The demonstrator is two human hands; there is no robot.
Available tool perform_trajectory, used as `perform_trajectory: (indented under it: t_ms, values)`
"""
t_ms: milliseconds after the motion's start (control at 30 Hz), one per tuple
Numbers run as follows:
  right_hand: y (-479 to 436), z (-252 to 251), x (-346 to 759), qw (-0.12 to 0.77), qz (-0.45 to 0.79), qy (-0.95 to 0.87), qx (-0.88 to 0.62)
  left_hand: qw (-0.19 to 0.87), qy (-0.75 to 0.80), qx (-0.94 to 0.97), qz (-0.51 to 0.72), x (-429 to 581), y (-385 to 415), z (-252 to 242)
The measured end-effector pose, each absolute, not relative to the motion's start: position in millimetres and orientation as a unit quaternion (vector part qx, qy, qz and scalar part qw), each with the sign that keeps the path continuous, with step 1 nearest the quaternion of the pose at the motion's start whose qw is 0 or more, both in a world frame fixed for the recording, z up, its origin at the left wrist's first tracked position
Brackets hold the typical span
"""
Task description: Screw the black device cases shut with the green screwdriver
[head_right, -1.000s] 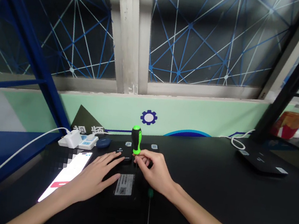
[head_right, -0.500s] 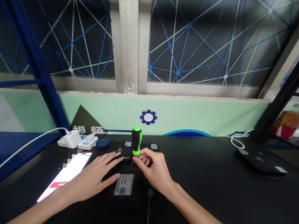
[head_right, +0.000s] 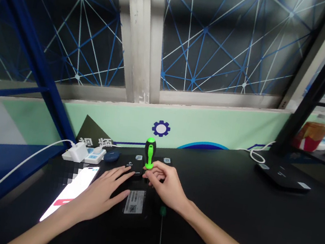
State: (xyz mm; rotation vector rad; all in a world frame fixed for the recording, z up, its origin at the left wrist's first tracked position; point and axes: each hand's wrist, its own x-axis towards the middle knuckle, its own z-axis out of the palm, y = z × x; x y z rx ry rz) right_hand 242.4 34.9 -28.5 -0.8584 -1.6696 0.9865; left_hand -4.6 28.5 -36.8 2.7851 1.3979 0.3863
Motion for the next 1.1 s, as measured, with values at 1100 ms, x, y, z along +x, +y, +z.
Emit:
perform_trajectory:
  t_ms: [1100]
  values:
    - [32,-17,243,0.504,0.454,-0.648,-0.347,-0.001,0.437,0.89,0.129,-5,28,-36]
